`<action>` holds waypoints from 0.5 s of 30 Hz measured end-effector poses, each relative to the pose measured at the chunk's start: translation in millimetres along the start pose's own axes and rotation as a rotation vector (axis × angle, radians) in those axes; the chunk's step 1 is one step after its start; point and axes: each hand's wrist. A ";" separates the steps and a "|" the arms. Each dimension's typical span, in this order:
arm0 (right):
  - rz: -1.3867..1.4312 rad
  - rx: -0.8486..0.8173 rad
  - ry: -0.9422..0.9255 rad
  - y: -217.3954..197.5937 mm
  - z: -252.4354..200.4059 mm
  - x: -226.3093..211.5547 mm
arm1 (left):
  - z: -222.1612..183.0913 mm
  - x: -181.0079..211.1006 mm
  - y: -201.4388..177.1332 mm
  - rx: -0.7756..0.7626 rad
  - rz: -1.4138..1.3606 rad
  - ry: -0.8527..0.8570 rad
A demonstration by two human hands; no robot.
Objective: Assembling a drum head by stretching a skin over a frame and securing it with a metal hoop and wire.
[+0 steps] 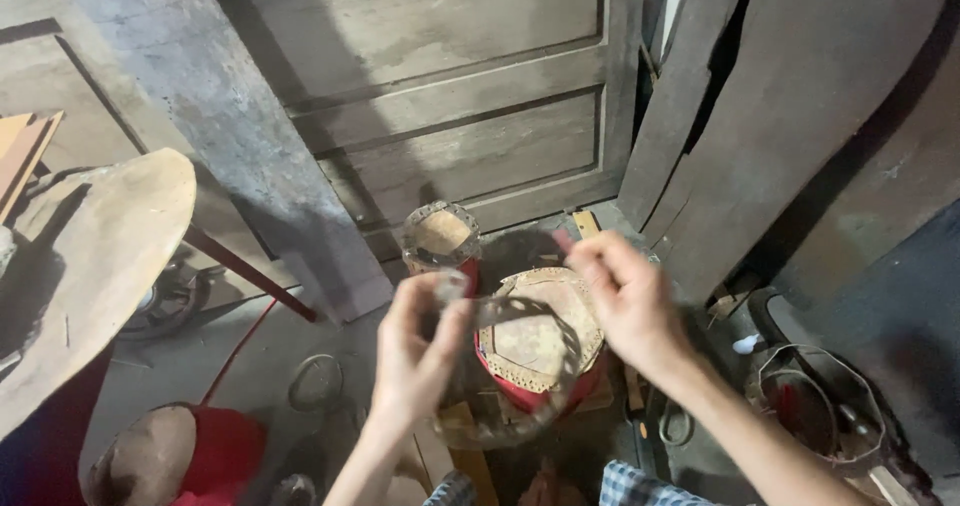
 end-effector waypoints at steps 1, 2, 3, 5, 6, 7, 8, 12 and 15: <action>-0.075 0.104 -0.007 -6.2 3.4 8.0 | 0.3 4.5 -9.1 0.049 -0.012 -0.035; -0.076 0.106 -0.010 -18.0 2.1 19.9 | 3.1 -1.7 -14.7 0.049 -0.013 -0.031; -0.001 0.193 0.107 -29.2 -0.2 32.1 | 3.8 -9.2 -20.4 0.060 -0.056 -0.013; 0.076 0.273 0.224 -32.2 -4.6 46.7 | 5.4 -17.1 -22.0 0.077 -0.100 0.001; 0.199 0.264 0.231 -24.8 -6.8 48.9 | 6.4 -17.1 -17.5 0.045 -0.093 -0.003; 0.321 0.257 0.235 -18.7 -8.1 51.6 | 9.0 -16.1 -12.0 0.011 -0.085 -0.004; 0.322 0.254 0.234 -15.4 -7.3 51.2 | 9.9 -13.7 -9.4 0.014 -0.086 -0.005; 0.263 -0.188 0.324 -13.2 1.9 7.6 | 21.2 -10.4 3.9 -0.113 -0.120 -0.041; 0.121 -0.402 0.283 -18.2 7.1 -13.2 | 33.1 -7.7 12.1 -0.135 -0.157 -0.147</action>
Point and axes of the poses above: each hand's wrist, its own z-axis towards the middle knuckle, its own y-axis out of the palm, x = y × z, and after that the axes turned 10 degrees about -y, right-handed
